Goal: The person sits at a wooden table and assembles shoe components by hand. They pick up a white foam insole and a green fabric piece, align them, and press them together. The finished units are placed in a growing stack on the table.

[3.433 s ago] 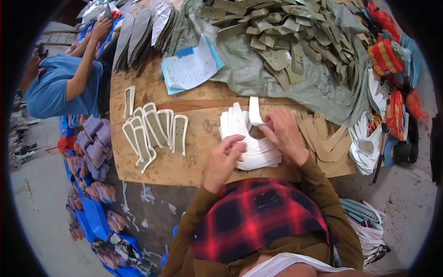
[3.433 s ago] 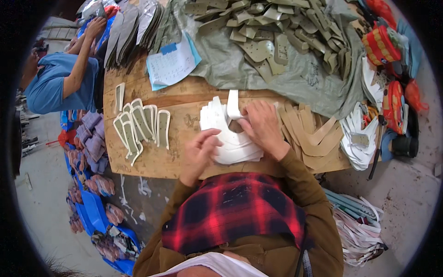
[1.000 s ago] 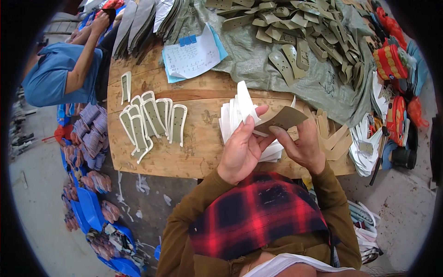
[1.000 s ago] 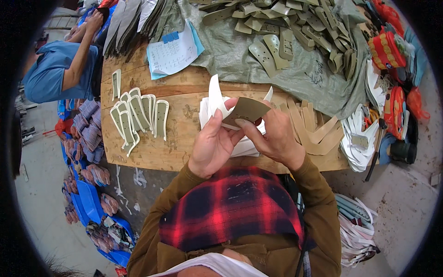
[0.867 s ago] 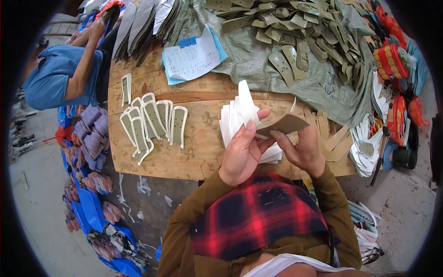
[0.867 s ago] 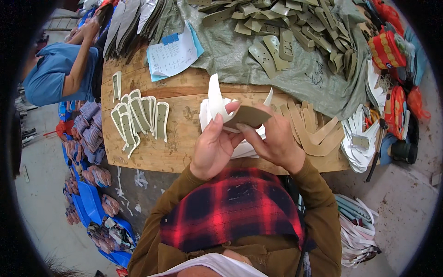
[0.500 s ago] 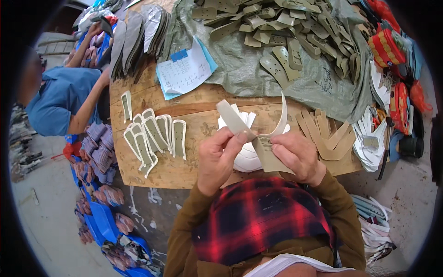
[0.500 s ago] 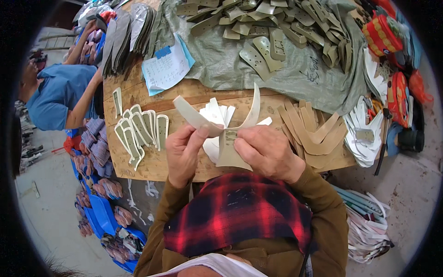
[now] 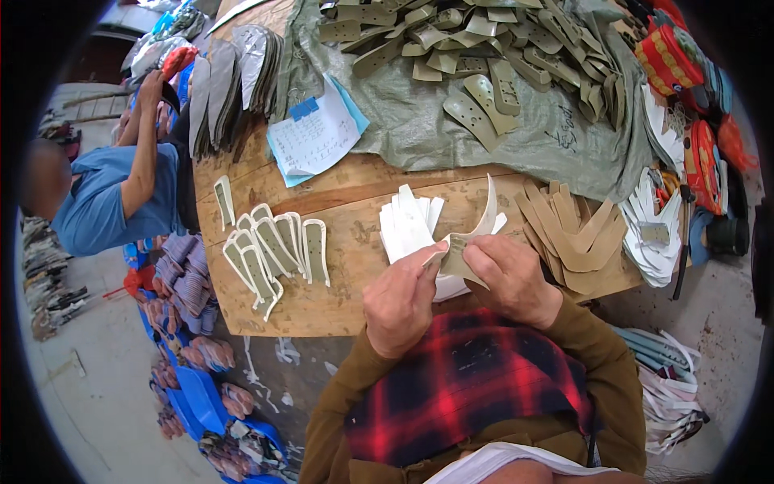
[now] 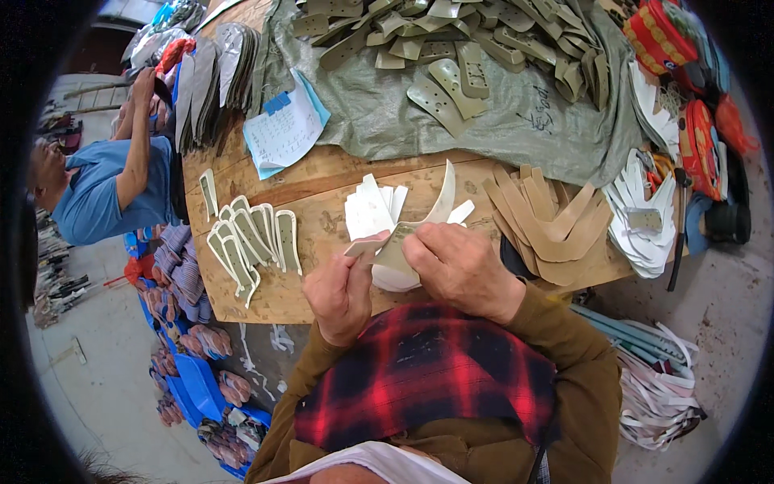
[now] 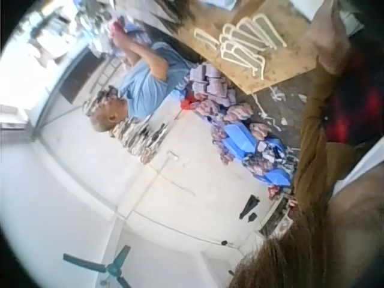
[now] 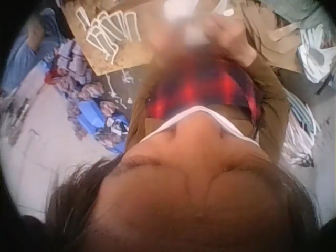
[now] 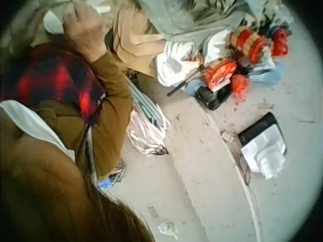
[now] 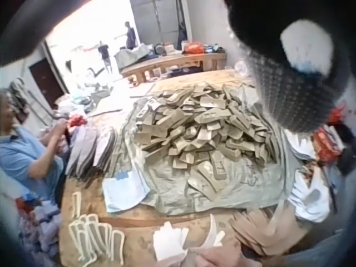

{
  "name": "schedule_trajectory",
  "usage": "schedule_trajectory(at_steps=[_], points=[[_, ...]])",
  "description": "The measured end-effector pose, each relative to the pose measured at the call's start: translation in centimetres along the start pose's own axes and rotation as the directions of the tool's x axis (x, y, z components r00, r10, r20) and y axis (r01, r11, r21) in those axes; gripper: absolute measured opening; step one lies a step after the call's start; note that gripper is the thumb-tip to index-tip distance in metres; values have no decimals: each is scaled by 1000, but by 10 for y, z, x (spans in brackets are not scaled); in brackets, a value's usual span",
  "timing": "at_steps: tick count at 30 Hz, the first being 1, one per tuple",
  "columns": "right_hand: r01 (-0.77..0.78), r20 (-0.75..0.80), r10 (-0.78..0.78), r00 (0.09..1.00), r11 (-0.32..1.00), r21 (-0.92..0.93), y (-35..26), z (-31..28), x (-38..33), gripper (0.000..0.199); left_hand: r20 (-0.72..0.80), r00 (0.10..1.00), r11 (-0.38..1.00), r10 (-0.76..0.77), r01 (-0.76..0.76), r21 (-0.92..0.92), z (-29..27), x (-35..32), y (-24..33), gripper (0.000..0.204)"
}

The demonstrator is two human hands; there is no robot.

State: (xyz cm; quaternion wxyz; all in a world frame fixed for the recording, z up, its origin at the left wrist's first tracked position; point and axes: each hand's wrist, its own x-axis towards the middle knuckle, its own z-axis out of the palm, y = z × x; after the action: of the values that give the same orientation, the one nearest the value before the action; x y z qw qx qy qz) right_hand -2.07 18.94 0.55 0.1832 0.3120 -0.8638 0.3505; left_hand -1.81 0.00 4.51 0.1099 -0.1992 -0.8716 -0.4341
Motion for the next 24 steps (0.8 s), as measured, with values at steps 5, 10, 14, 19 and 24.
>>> schedule_trajectory(at_steps=[5, 10, 14, 19, 24], points=[[-38, 20, 38, 999, 999, -26, -3, 2, -1, 30, 53, 998, 999, 34, -33, -21, 1, -2, -4, 26], [-84, 60, 88, 994, 994, -71, -1, 1, -3, 28, 150, 985, 996, 80, -74, -45, 5, 1, -11, 28], [-236, 120, 214, 969, 948, 214, -3, -3, 4, 30, 220, 964, 872, -152, 236, -430, 10, -10, -32, 22], [-526, 385, 360, 850, 638, 563, -14, -21, 20, 39, 292, 881, 285, -373, 408, -867, 21, -6, -26, 23], [-587, 442, 390, 808, 594, 550, -17, -15, 17, 41, 22, 972, 885, -236, 224, -409, 13, 5, -17, 18]])
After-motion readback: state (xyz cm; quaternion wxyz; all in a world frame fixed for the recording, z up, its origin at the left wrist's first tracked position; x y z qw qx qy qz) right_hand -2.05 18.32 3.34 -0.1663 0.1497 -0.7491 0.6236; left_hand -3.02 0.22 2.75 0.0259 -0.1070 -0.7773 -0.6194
